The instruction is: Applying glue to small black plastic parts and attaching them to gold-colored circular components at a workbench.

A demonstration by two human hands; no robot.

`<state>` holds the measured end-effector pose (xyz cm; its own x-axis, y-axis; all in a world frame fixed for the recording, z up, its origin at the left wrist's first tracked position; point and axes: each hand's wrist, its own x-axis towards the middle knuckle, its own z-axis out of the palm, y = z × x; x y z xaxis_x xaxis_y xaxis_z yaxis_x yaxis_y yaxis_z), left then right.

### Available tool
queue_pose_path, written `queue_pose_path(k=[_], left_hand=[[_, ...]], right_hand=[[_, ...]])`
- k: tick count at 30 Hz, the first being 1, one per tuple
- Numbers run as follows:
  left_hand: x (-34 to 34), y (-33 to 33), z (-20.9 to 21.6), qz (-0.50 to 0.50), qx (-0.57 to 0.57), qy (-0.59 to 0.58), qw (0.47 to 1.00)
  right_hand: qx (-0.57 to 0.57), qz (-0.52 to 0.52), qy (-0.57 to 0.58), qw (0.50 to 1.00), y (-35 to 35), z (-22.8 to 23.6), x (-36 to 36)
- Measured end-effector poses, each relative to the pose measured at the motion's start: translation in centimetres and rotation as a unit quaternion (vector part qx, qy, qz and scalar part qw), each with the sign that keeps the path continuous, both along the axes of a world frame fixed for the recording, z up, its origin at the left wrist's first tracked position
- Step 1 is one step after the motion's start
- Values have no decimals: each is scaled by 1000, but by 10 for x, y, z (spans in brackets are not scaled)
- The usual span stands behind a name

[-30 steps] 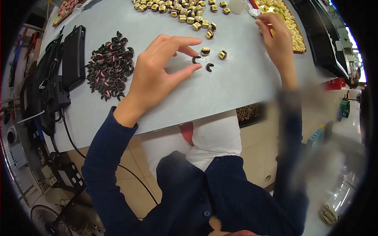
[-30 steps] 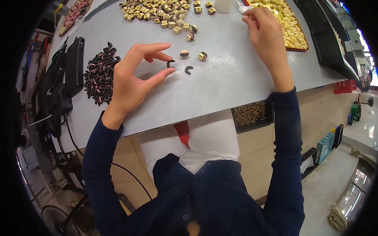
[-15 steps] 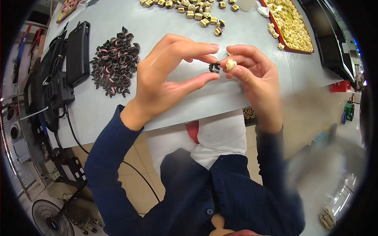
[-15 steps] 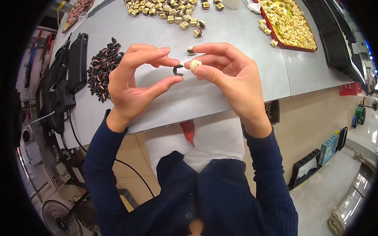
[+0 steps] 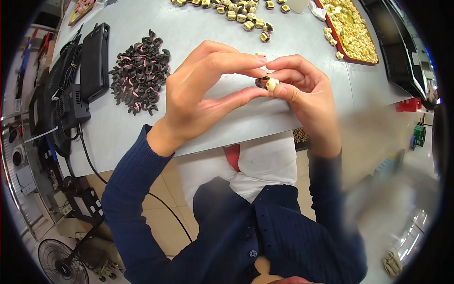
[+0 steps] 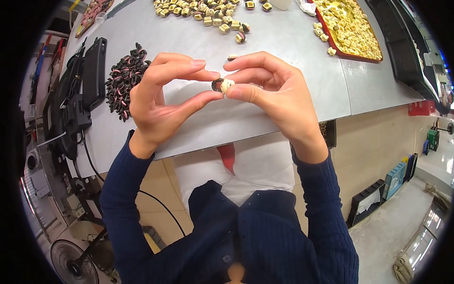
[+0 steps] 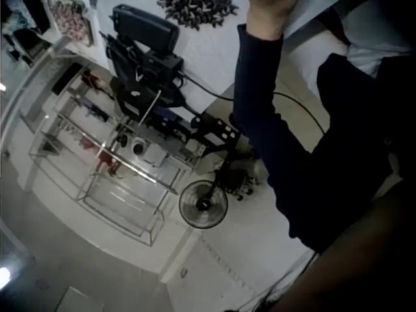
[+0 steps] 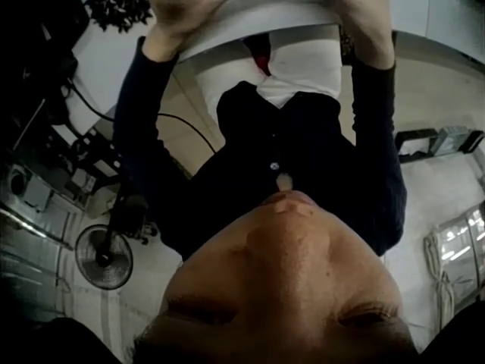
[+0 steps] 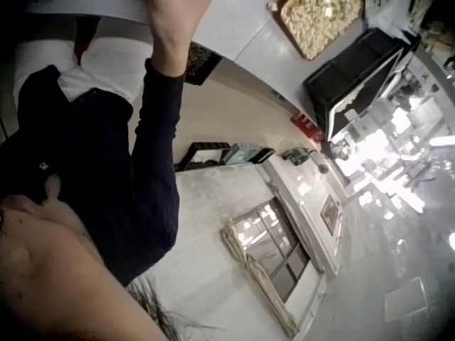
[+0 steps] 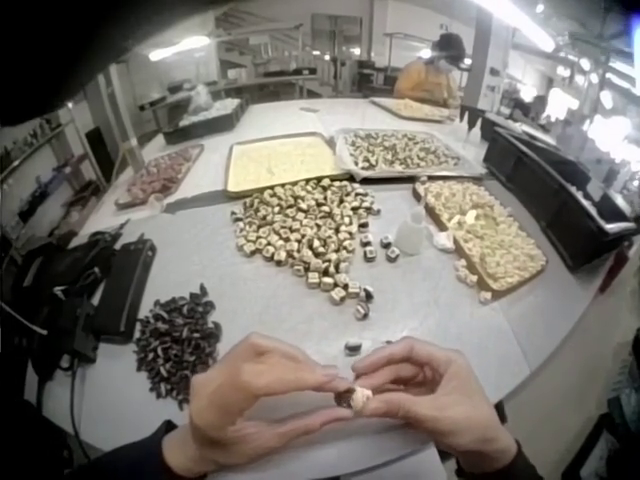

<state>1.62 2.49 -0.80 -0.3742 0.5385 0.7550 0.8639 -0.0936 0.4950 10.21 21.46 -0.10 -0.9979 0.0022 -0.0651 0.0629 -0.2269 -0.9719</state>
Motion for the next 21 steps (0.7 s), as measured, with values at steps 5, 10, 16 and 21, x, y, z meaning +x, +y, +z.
queue_pose_path(k=[5, 10, 16, 21], left_hand=[[2, -1, -1, -1, -5, -11, 1000], [2, -1, 0, -31, 13, -29, 999], [5, 5, 1, -32, 63, -61, 996], [5, 4, -1, 19, 55, -72, 996]], right_hand=[[-17, 20, -13, 1000, -2, 2, -2], [-90, 78, -33, 992, 0, -2, -2], [-137, 101, -28, 985, 1, -8, -2], [-149, 77, 15, 986, 9, -4, -6]])
